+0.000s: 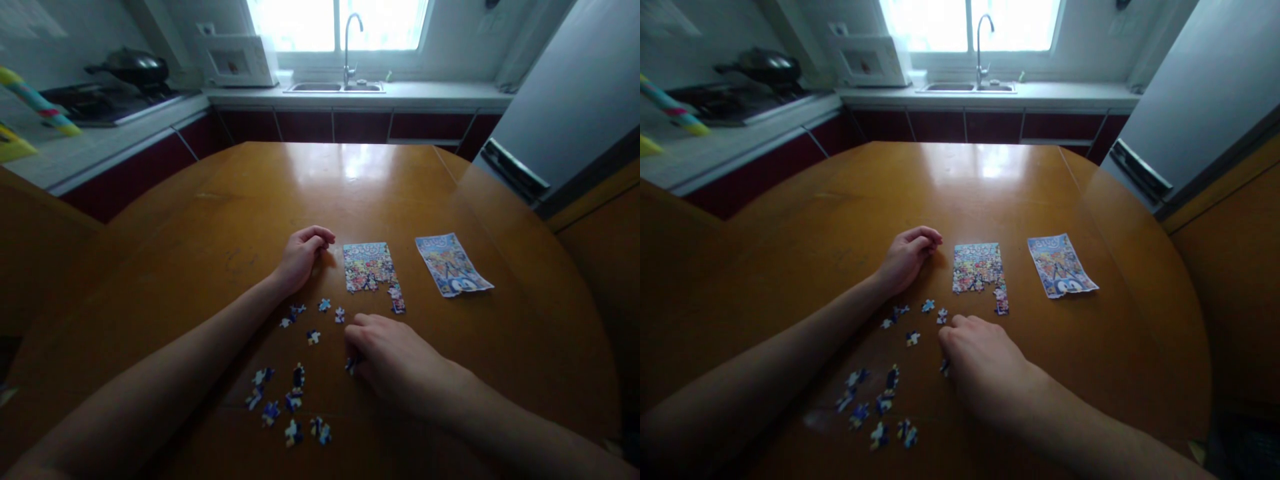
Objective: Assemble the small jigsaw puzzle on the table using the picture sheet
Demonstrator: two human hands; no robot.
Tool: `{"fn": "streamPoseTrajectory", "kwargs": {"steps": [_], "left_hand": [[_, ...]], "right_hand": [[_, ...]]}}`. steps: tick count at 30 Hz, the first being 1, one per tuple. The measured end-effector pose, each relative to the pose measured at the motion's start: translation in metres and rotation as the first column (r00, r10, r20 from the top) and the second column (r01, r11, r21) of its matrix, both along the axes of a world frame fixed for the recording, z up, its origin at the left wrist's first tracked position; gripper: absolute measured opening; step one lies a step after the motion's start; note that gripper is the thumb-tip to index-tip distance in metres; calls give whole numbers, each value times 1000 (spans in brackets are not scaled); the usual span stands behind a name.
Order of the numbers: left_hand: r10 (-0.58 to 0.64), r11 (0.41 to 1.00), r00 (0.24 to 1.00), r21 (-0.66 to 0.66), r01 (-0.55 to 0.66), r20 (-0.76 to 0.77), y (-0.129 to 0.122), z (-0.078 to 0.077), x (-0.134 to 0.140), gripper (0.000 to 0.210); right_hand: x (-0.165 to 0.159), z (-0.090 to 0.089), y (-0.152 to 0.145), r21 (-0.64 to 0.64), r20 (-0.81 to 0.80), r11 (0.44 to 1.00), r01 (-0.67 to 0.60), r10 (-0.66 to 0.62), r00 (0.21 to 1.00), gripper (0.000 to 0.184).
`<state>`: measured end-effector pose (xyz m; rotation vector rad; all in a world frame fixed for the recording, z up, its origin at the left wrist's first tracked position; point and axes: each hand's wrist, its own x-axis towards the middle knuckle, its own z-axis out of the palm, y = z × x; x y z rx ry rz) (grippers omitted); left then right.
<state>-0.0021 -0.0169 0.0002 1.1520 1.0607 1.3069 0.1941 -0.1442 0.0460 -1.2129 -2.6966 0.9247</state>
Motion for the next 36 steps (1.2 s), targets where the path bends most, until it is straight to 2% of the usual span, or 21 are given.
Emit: {"fn": "streamPoseTrajectory", "kwargs": {"steps": [13,29,36], "left_hand": [[-9,1000,1000,3,9,-3,1,-2,-1,15],[-16,1000,1000,8,16,-17,-1,-1,1,16],[-24,999,999,20,25,-24,0,-4,0,16]], "right_hand": [[0,-2,3,-10,-68,1000,-6,6,998,11],[1,-5,6,-95,-83,995,40,-48,995,15],[-1,-7,7,-80,-75,995,63,-69,995,15]]}}
